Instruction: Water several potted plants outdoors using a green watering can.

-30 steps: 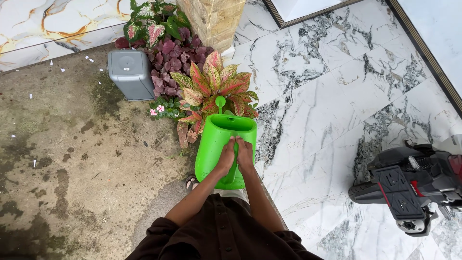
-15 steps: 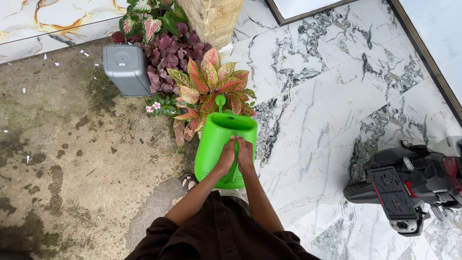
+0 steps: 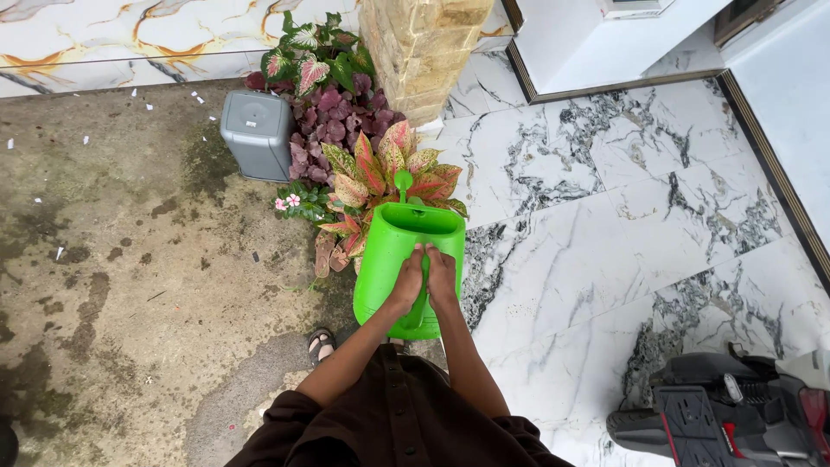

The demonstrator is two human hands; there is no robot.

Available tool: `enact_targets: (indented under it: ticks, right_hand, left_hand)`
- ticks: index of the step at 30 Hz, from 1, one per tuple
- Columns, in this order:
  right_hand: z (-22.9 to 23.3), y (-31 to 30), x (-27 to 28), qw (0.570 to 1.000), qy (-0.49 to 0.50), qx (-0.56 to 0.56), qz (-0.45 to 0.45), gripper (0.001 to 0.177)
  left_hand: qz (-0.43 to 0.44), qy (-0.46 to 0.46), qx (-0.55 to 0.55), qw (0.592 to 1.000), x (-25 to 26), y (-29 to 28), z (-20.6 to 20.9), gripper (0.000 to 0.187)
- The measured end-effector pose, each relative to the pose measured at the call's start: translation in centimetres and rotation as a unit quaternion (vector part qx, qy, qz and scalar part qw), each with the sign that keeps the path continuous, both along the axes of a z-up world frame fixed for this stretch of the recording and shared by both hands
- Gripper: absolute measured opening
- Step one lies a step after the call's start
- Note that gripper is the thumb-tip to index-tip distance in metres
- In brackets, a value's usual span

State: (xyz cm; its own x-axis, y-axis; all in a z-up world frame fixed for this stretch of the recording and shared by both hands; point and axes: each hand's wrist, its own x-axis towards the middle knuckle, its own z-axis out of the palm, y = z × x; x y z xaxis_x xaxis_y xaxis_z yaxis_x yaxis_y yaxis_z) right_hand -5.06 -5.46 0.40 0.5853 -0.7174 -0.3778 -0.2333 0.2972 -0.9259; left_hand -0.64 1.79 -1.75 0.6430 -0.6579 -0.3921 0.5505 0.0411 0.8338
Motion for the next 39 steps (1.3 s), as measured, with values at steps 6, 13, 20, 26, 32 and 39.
enact_targets:
  ticks: [6,13,20,26,32,39]
  right_hand:
    - [0.0,-1.7,1.6,0.998,-0.028,0.029,0.05,0.036]
    - [0.7,-2.6,2.1,0.996,0.001,0.028,0.082,0.035]
    - [0.5,-3.7,2.1,0.998,-0.026,0.03,0.057,0.034]
    - [1.1,-2.8,2.5,0.998,-0.039,0.038,0.04,0.036]
    - [1.3,-1.1,3.5,0.997,-0.062,0.037,0.033,0.034]
    - [1.4,1.8,4.7,0.997,-0.054,0.032,0.038,0.036]
  left_hand:
    - [0.044,-0.033,0.048,0.997,0.9,-1.2,-0.1,0.062]
    - [0.075,-0.029,0.048,0.996,1.0,-2.2,-0.6,0.062]
    - [0.053,-0.01,0.051,0.997,1.3,-3.3,0.5,0.059]
    - [0.018,0.0,0.006,1.0,2.2,-2.7,0.6,0.06]
    - [0.013,-0.01,-0.012,1.0,3.2,-0.9,1.4,0.061]
    - [0.027,-0.018,-0.004,0.999,4.3,1.9,0.8,0.062]
